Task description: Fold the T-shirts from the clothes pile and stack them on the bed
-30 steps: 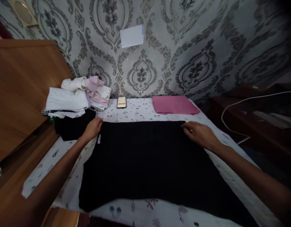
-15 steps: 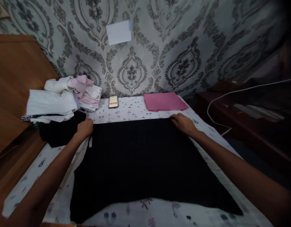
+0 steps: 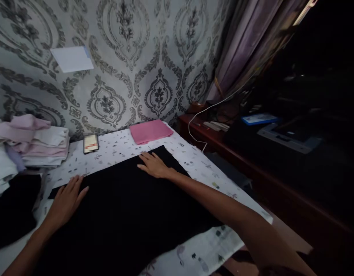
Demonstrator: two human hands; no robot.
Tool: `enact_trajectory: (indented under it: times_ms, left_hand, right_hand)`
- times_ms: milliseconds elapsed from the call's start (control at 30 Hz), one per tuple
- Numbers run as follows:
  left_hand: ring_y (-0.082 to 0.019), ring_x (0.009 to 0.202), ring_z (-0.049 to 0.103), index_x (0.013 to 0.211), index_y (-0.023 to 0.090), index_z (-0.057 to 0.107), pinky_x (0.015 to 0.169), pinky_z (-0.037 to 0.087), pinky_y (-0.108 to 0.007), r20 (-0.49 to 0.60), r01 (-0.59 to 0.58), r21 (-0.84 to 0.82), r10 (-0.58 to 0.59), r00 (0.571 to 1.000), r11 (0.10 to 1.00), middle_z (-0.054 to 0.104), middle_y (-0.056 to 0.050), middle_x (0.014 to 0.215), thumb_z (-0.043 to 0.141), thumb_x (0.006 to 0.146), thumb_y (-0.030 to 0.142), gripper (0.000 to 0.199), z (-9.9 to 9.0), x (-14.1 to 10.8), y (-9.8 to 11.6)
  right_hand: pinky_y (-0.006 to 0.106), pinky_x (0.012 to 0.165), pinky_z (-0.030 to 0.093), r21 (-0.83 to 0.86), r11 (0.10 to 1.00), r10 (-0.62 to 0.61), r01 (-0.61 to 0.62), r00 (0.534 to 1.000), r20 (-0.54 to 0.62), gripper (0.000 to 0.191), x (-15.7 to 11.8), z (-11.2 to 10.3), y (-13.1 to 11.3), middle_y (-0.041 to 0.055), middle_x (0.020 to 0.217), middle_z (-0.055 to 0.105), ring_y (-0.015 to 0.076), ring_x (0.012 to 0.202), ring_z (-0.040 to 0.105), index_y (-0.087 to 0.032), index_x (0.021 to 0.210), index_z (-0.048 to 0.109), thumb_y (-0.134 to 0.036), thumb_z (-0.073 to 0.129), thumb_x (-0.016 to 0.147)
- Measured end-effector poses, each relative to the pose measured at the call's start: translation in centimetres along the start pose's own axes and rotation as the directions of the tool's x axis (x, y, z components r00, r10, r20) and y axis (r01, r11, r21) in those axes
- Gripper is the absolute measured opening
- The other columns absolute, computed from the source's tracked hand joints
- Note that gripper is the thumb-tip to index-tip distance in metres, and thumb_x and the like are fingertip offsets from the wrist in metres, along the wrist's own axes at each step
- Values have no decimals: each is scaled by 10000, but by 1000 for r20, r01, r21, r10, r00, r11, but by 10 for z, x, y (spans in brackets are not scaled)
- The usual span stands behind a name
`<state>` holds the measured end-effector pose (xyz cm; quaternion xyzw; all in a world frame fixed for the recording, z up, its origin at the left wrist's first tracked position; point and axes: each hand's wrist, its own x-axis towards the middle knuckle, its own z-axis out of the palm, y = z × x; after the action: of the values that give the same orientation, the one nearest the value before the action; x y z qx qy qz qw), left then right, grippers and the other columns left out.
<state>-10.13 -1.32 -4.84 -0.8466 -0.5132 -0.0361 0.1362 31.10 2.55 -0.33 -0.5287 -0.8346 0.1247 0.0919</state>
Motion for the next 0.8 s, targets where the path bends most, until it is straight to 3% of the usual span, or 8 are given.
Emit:
enact_trajectory:
  times_ms: [133,267,433,600,733,800]
  left_hand:
    - [-340,1457,345,1214,234,679,1057,424,-588,11,11,14,-11,1000,1000,533,-112,1468,260,861,128,559,-1,-1,-4]
    - [-342,1461,344,1264,221,643,1080,397,-598,29,59,-31,-59,998,998,512,-123,1490,258,898,193,532,-6,6,4]
    - [-314,1469,347,1475,59,407,1149,340,-536,78,245,-76,-240,968,966,418,-214,1551,254,981,411,625,-25,14,21]
    - [-303,1499,288,1512,70,357,1194,252,-543,139,343,-45,-334,932,938,369,-207,1580,284,1000,467,653,-43,10,33]
    - [-279,1520,235,1546,161,323,1202,238,-538,160,257,-120,-237,958,959,302,-156,1623,292,1008,519,647,-52,3,53]
    - [-266,1529,203,1553,215,316,1208,225,-535,201,207,-173,-171,965,963,283,-118,1637,285,1011,539,633,-56,2,62]
  right_hand:
    - [495,1234,139,-62,978,195,-197,980,-42,714,-8,-15,42,136,1637,257,261,1529,184,-149,1562,320,-596,229,1013]
    - [502,1234,135,-83,956,281,-280,960,1,742,-12,-23,62,116,1658,196,257,1540,124,-147,1584,259,-609,192,1007]
    - [501,1233,146,-126,944,306,-304,952,-3,741,-11,-20,72,99,1665,189,263,1539,128,-168,1590,232,-609,152,999]
    - [556,1212,178,-157,934,319,-321,947,-41,738,-9,-12,79,130,1654,226,284,1532,164,-159,1582,239,-598,147,997]
    - [547,1210,187,-230,939,224,-256,962,-157,690,-10,-3,69,133,1643,260,279,1530,174,-170,1556,316,-566,183,1007]
    - [535,1198,236,-238,948,182,-212,973,-144,655,-10,1,65,117,1628,306,270,1518,221,-201,1536,363,-551,192,1009]
